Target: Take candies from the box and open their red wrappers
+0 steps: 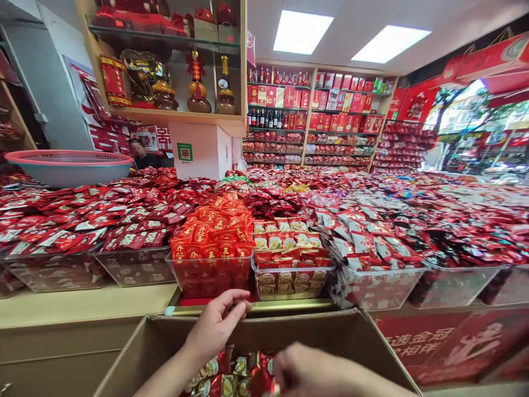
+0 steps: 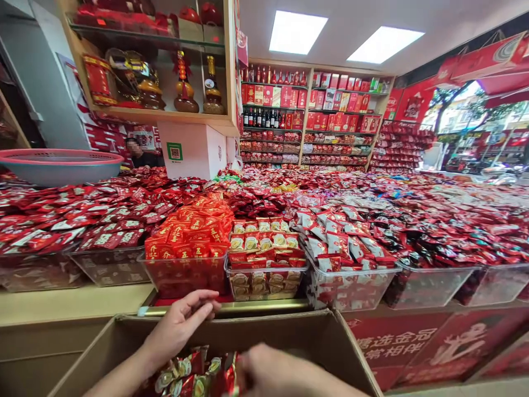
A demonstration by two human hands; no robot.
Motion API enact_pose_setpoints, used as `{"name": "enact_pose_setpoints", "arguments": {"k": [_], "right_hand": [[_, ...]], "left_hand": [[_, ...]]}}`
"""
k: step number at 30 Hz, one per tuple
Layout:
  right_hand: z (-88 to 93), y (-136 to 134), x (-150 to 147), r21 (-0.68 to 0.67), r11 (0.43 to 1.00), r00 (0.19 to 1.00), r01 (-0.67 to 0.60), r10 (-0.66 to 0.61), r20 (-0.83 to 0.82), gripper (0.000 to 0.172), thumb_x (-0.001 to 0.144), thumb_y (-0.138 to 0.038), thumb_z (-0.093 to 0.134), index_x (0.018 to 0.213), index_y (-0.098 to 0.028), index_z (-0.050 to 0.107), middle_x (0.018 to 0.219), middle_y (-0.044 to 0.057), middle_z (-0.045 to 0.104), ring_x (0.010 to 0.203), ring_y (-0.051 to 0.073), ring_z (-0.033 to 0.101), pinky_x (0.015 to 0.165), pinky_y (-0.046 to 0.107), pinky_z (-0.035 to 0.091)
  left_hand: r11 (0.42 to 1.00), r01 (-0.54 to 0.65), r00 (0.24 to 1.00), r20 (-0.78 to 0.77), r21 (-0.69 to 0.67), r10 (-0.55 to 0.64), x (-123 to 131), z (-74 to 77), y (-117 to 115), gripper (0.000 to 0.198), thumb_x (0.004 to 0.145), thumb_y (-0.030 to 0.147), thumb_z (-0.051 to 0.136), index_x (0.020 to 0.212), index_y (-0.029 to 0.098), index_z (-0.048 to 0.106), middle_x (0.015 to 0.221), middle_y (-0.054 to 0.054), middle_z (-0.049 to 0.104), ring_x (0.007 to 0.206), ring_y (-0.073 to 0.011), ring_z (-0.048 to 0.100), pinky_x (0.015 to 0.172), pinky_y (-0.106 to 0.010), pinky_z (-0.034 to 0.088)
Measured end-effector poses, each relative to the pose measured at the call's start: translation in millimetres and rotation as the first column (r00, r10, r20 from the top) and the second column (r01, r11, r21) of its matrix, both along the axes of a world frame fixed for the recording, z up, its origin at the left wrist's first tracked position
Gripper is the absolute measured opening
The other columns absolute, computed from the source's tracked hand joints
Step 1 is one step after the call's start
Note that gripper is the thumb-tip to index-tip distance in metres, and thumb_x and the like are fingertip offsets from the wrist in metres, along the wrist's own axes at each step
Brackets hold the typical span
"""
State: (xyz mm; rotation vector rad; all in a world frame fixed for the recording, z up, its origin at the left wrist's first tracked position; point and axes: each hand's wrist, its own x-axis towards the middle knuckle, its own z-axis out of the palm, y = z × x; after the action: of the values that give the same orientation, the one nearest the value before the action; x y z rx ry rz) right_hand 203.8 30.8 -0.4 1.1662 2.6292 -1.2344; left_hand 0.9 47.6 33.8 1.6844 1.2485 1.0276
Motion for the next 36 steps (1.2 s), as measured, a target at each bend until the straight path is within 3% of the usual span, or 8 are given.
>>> {"name": "enact_pose_setpoints", "arguments": {"k": [3, 5, 8, 13, 21, 29, 32, 36], "right_hand": [[17.3, 21, 2, -0.195, 0.964, 0.908, 0.181, -0.240, -0.343, 0.025, 0.062, -0.035, 0.062, 0.069, -0.015, 0.050, 0.059, -0.004, 0.053, 0.052, 0.006, 0.046, 0.046, 0.018, 0.033], [25.1, 26, 1, -0.405, 0.898, 0.788, 0.172, -0.373, -0.490, 0.029, 0.059, -0.034, 0.064, 0.068, -0.015, 0.045, 0.055, -0.005, 0.052, 0.049, 0.006, 0.047, 0.048, 0.019, 0.037], [27.2, 23, -1, -0.550, 0.828, 0.691, 0.109, -0.460, -0.557, 0.033, 0.055, -0.032, 0.068, 0.068, -0.014, 0.043, 0.053, -0.004, 0.053, 0.045, 0.007, 0.050, 0.046, 0.021, 0.040], [18.6, 18, -5, -0.585, 0.807, 0.627, 0.078, -0.496, -0.601, 0.032, 0.056, -0.031, 0.068, 0.065, -0.013, 0.043, 0.053, -0.002, 0.056, 0.044, 0.008, 0.053, 0.044, 0.020, 0.040], [14.4, 18, -11, -0.491, 0.842, 0.549, 0.223, -0.524, -0.651, 0.034, 0.056, -0.035, 0.067, 0.068, -0.014, 0.043, 0.057, -0.003, 0.053, 0.051, 0.007, 0.050, 0.049, 0.020, 0.038], [14.3, 10, -16, -0.281, 0.943, 0.513, 0.180, -0.334, -0.791, 0.042, 0.069, -0.028, 0.058, 0.107, -0.021, 0.039, 0.076, -0.001, 0.053, 0.064, 0.008, 0.048, 0.060, 0.023, 0.038], [37.4, 17, -8, -0.207, 0.951, 0.531, 0.232, -0.302, -0.792, 0.039, 0.070, -0.028, 0.057, 0.105, -0.022, 0.039, 0.078, 0.000, 0.054, 0.069, 0.010, 0.050, 0.063, 0.025, 0.039], [99.2, 60, 19, 0.029, 0.908, 0.532, 0.419, -0.220, -0.817, 0.042, 0.075, -0.031, 0.050, 0.111, -0.023, 0.031, 0.078, 0.001, 0.054, 0.070, 0.012, 0.052, 0.063, 0.027, 0.040]], "left_hand": [[0.975, 0.169, 0.981, 0.121, -0.145, -0.152, 9, 14.2, -8, 0.031, 0.081, 0.037, 0.039, 0.096, 0.017, 0.056, 0.081, -0.003, 0.065, 0.065, -0.0118, 0.056, 0.057, -0.021, 0.043], [0.948, 0.246, 0.959, 0.192, -0.202, -0.208, 17, 17.4, -13, 0.029, 0.078, 0.037, 0.045, 0.092, 0.016, 0.059, 0.074, 0.000, 0.064, 0.058, -0.0087, 0.052, 0.050, -0.018, 0.040], [0.940, 0.239, 0.949, 0.263, -0.242, -0.174, 26, 13.0, -17, 0.022, 0.072, 0.033, 0.055, 0.079, 0.013, 0.061, 0.062, 0.003, 0.060, 0.051, -0.0061, 0.047, 0.044, -0.015, 0.036], [0.947, 0.161, 0.935, 0.351, -0.278, -0.056, 30, -0.4, -16, 0.025, 0.074, 0.035, 0.052, 0.067, 0.012, 0.060, 0.052, 0.005, 0.055, 0.044, -0.0043, 0.043, 0.042, -0.015, 0.035], [0.928, 0.170, 0.927, 0.372, -0.331, -0.037, 28, 2.9, -15, 0.024, 0.067, 0.029, 0.062, 0.085, 0.014, 0.053, 0.065, 0.002, 0.063, 0.049, -0.0065, 0.051, 0.045, -0.016, 0.039], [0.950, 0.134, 0.983, 0.160, -0.283, -0.091, 29, 10.5, -21, 0.032, 0.073, 0.040, 0.050, 0.098, 0.021, 0.041, 0.049, 0.010, 0.048, 0.043, -0.0090, 0.049, 0.042, -0.018, 0.036], [0.976, 0.100, 0.995, 0.030, -0.193, -0.096, 18, 12.3, -16, 0.039, 0.078, 0.044, 0.038, 0.110, 0.023, 0.032, 0.059, 0.005, 0.058, 0.050, -0.0122, 0.054, 0.047, -0.021, 0.040], [0.999, -0.047, 0.988, -0.149, 0.010, 0.048, -3, 5.3, 1, 0.033, 0.078, 0.042, 0.038, 0.104, 0.021, 0.041, 0.063, 0.003, 0.059, 0.052, -0.0125, 0.052, 0.052, -0.023, 0.042]]}}
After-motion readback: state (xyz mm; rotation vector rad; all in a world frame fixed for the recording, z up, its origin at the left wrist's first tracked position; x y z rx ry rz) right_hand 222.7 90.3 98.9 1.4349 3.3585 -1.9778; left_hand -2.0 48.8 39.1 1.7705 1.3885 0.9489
